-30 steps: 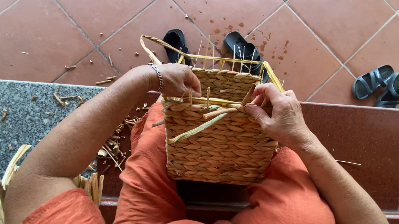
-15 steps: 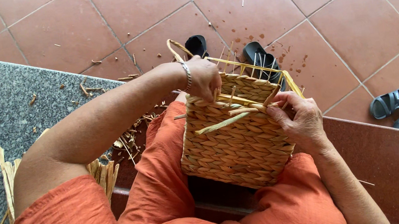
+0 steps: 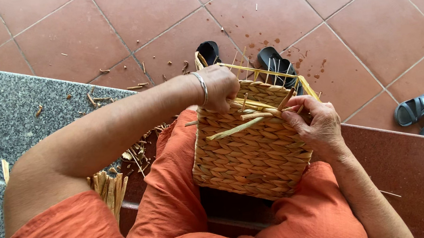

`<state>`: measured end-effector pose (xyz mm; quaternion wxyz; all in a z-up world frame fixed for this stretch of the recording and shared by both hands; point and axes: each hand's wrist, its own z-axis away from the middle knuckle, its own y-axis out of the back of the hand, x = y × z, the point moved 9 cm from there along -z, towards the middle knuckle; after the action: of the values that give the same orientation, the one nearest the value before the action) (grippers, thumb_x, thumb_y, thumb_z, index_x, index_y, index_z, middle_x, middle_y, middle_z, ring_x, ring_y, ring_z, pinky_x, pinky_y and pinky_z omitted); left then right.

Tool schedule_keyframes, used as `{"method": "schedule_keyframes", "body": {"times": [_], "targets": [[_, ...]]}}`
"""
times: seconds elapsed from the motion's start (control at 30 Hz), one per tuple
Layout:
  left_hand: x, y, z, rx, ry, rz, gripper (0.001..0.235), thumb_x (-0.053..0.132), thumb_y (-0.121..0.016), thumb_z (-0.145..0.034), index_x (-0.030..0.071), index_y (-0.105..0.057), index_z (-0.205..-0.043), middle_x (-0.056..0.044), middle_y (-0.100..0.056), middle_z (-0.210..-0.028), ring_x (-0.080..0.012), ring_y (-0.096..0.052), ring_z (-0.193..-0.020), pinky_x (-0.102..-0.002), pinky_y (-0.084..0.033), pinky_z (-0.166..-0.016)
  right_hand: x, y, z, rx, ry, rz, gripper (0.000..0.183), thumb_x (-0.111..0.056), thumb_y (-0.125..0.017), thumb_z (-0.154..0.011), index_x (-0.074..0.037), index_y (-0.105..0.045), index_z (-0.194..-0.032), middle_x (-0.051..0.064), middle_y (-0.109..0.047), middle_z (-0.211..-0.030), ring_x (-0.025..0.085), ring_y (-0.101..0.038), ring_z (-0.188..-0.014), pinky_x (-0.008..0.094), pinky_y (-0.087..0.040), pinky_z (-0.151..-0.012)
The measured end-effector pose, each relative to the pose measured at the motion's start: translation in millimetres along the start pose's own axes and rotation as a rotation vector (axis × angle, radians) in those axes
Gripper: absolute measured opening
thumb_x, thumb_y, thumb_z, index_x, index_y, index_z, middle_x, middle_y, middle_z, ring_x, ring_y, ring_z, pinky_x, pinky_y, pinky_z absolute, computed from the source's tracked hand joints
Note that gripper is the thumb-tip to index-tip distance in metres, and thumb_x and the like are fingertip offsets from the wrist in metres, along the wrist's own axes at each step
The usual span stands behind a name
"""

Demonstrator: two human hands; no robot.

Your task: The person weaves a rectangular basket using dried palm leaves, interlacing them through a yellow frame. They trim the excess ends of the leaves with scissors to finish the edges.

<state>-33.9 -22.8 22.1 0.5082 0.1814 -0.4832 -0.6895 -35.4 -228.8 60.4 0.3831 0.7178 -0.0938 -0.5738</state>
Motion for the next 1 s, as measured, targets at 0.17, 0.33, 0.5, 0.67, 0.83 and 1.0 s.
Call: {"method": "schedule_keyframes", "body": {"times": [0.17, 0.33, 0.5, 0.67, 0.83, 1.0], "targets": [[33, -8, 15, 0.033, 0.026, -0.329, 0.013, 0.016, -0.067, -0.083, 0.005, -0.071, -0.079, -0.014, -0.071, -0.078, -0.0256, -0.066, -0.072, -0.041, -0.053, -0.071, -7, 2, -1, 0.038, 0.108, 0.094, 0.021, -0.020, -0.081, -0.088, -0.012, -0.074, -0.106, 0.001, -0.077, -0.082, 0.013, -0.071, -0.071, 0.031, -0.054, -0.079], [61, -15, 27, 0.030, 0.053, -0.441, 0.014, 0.018, -0.066, -0.086, 0.004, -0.070, -0.086, -0.015, -0.072, -0.082, -0.0279, -0.068, -0.078, -0.043, -0.052, -0.075, 7, 0, -1, 0.013, 0.008, 0.073, 0.022, -0.023, -0.081, -0.086, -0.014, -0.074, -0.105, -0.001, -0.076, -0.083, 0.013, -0.069, -0.071, 0.031, -0.055, -0.076], [51, 28, 27, 0.091, 0.040, -0.192, 0.017, 0.020, -0.065, -0.089, 0.003, -0.069, -0.093, -0.016, -0.073, -0.087, -0.0302, -0.070, -0.084, -0.045, -0.052, -0.079, 2, 1, 0, 0.042, 0.063, 0.131, 0.024, -0.023, -0.083, -0.084, -0.014, -0.075, -0.105, -0.002, -0.075, -0.083, 0.014, -0.066, -0.072, 0.034, -0.052, -0.079], [43, 41, 17, 0.136, 0.039, 0.218, 0.018, 0.012, -0.059, -0.086, -0.001, -0.069, -0.093, -0.022, -0.070, -0.089, -0.0370, -0.070, -0.090, -0.045, -0.054, -0.084, 7, 0, 0, 0.027, 0.032, 0.130, 0.024, -0.022, -0.083, -0.086, -0.013, -0.074, -0.106, -0.001, -0.074, -0.084, 0.013, -0.065, -0.071, 0.031, -0.053, -0.076], [24, 46, -20, 0.221, 0.018, 0.495, 0.035, 0.001, -0.071, -0.073, 0.001, -0.063, -0.107, -0.019, -0.070, -0.102, -0.0312, -0.068, -0.097, -0.038, -0.056, -0.084, 11, -1, 0, 0.005, -0.004, 0.062, 0.027, -0.021, -0.082, -0.086, -0.015, -0.072, -0.110, -0.002, -0.072, -0.083, 0.010, -0.066, -0.070, 0.029, -0.055, -0.073], [2, 41, -34, 0.260, 0.216, 0.826, 0.053, -0.005, -0.078, -0.065, 0.007, -0.061, -0.115, -0.016, -0.069, -0.110, -0.0273, -0.068, -0.100, -0.037, -0.057, -0.080, 9, 1, -2, 0.016, 0.015, 0.066, 0.026, -0.020, -0.083, -0.085, -0.012, -0.071, -0.106, -0.002, -0.072, -0.080, 0.011, -0.067, -0.070, 0.030, -0.056, -0.070]]}}
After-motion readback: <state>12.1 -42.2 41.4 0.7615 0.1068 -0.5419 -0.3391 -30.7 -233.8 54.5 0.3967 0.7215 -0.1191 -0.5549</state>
